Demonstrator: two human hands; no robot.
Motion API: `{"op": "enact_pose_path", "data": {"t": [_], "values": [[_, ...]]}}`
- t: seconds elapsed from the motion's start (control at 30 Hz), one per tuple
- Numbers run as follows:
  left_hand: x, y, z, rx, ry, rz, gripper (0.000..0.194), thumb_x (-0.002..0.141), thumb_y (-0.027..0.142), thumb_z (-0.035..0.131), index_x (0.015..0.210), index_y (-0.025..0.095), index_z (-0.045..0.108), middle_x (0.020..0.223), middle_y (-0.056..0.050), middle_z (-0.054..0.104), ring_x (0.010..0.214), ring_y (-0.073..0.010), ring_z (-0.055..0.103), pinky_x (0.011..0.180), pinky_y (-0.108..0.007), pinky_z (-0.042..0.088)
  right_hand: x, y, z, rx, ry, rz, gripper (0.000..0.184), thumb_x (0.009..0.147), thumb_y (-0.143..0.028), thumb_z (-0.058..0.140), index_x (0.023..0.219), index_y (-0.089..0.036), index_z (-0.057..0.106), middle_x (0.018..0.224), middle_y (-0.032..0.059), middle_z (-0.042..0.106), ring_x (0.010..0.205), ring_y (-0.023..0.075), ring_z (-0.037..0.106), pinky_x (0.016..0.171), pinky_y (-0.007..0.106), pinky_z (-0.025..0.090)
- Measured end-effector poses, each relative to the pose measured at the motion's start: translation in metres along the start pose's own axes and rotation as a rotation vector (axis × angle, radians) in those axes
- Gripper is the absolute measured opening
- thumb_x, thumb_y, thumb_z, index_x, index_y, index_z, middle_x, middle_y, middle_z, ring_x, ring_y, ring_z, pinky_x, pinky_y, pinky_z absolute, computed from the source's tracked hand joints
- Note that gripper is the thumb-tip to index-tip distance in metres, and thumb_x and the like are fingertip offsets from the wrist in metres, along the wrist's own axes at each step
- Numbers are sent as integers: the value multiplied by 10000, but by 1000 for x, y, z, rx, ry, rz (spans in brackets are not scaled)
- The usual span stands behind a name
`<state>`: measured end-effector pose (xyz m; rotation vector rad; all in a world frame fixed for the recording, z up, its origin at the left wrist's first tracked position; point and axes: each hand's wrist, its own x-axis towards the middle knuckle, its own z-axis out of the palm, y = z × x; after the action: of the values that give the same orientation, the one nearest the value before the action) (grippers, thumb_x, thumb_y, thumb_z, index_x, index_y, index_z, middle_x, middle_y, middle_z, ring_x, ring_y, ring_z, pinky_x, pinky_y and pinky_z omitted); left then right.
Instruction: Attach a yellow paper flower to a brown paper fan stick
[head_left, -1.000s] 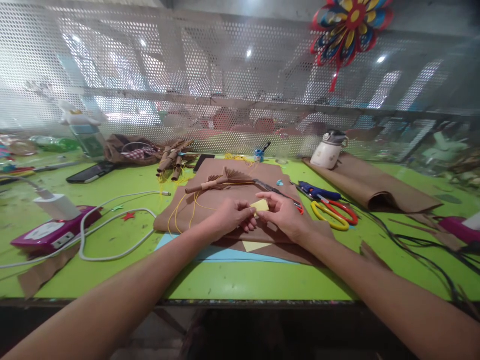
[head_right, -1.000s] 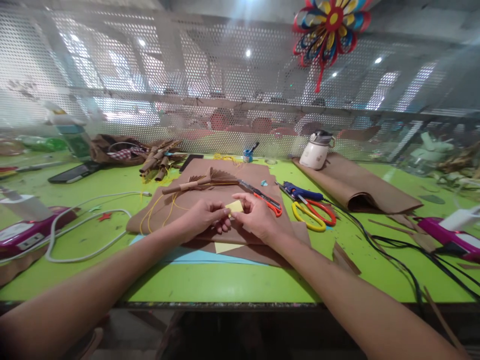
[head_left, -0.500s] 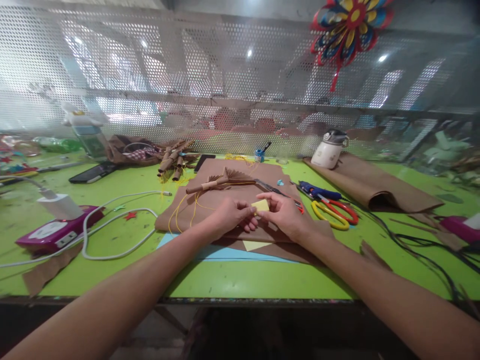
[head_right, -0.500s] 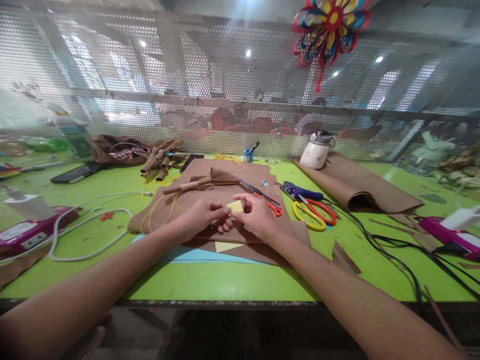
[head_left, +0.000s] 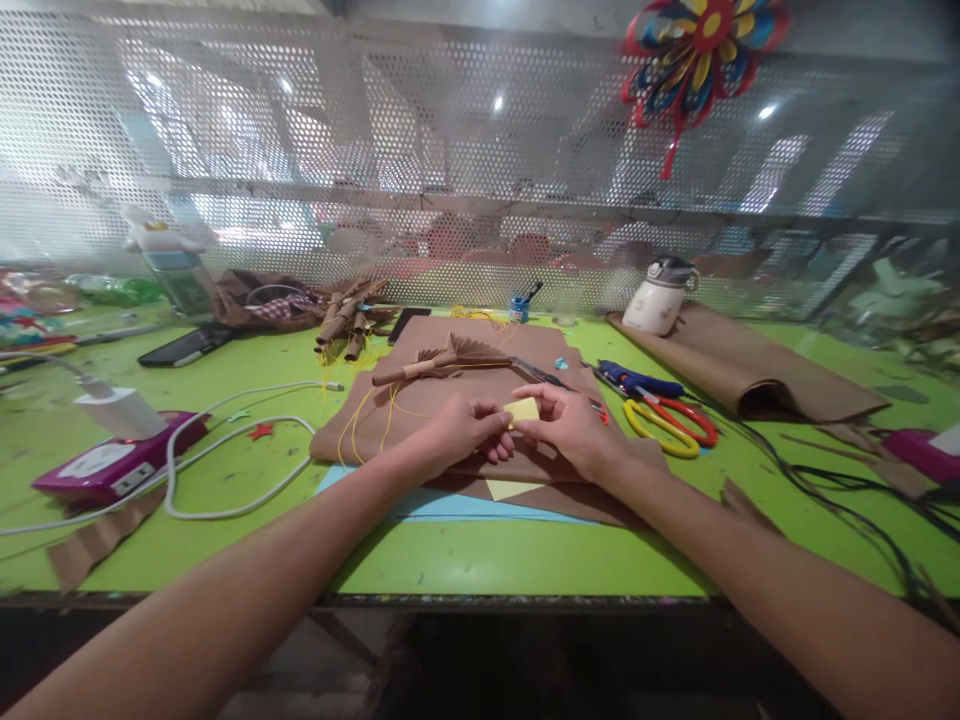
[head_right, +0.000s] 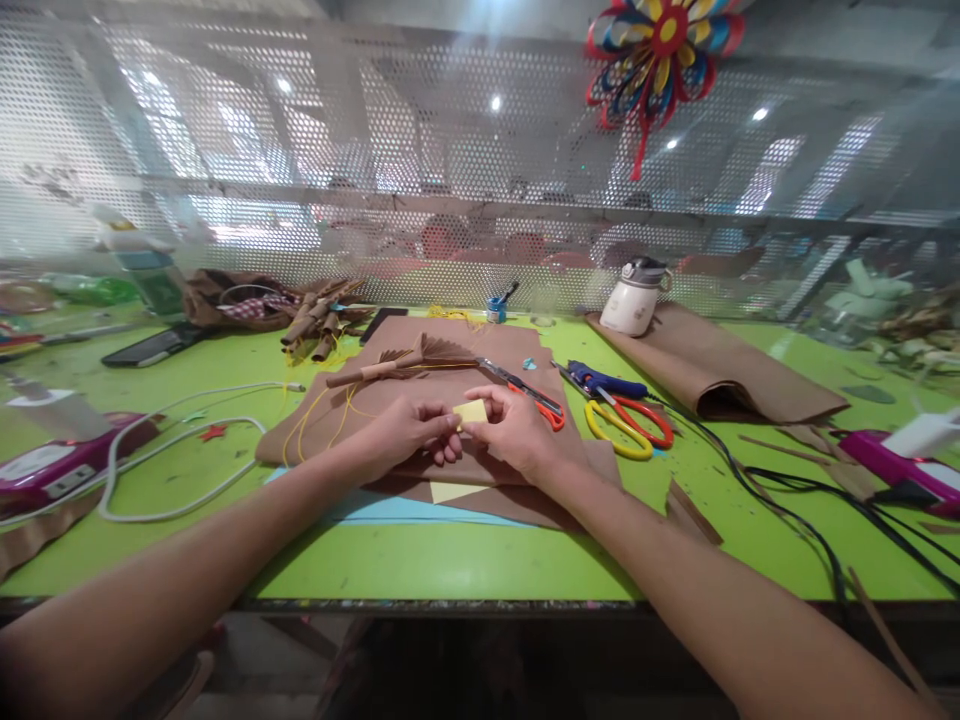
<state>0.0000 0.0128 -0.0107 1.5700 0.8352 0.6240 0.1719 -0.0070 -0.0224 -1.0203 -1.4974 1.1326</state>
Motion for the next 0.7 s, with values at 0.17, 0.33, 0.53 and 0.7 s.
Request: {"op": "enact_pose_path", "data": {"t": [0.17, 0.33, 0.53, 0.7], "values": [[-1, 3, 1, 24, -8, 18, 210, 823, 308, 519, 764, 112, 562, 659, -50, 651, 534, -80, 564, 543, -199, 445, -1, -1, 0, 79, 2, 14, 432, 615, -248, 724, 1006, -148, 568, 592, -57, 545, 500, 90, 510, 506, 230, 395], [-1, 1, 0, -31, -16, 10, 215, 826, 315, 516, 774, 112, 561, 704, -62, 657, 555, -84, 572, 572, -215, 459, 1, 2, -4, 229, -21, 60, 387, 641, -263, 706, 981, -138, 570, 659, -19, 599, 542, 94, 550, 558, 247, 434], [-1, 0, 1, 5, -10, 7, 225, 819, 329, 522, 806, 111, 578, 676, -47, 646, 546, -86, 567, 554, -208, 447, 1, -4, -3, 138, 66, 53, 400, 606, -291, 727, 940, -124, 583, 616, -26, 592, 505, 90, 531, 526, 238, 425], [0, 1, 2, 65, 17, 21, 244, 783, 350, 569, 779, 107, 586, 621, -40, 637, 497, -86, 544, 479, -195, 405, 1, -5, 0, 74, 100, 30, 388, 613, -300, 719, 933, -129, 582, 625, -29, 587, 508, 95, 533, 535, 251, 440]]}}
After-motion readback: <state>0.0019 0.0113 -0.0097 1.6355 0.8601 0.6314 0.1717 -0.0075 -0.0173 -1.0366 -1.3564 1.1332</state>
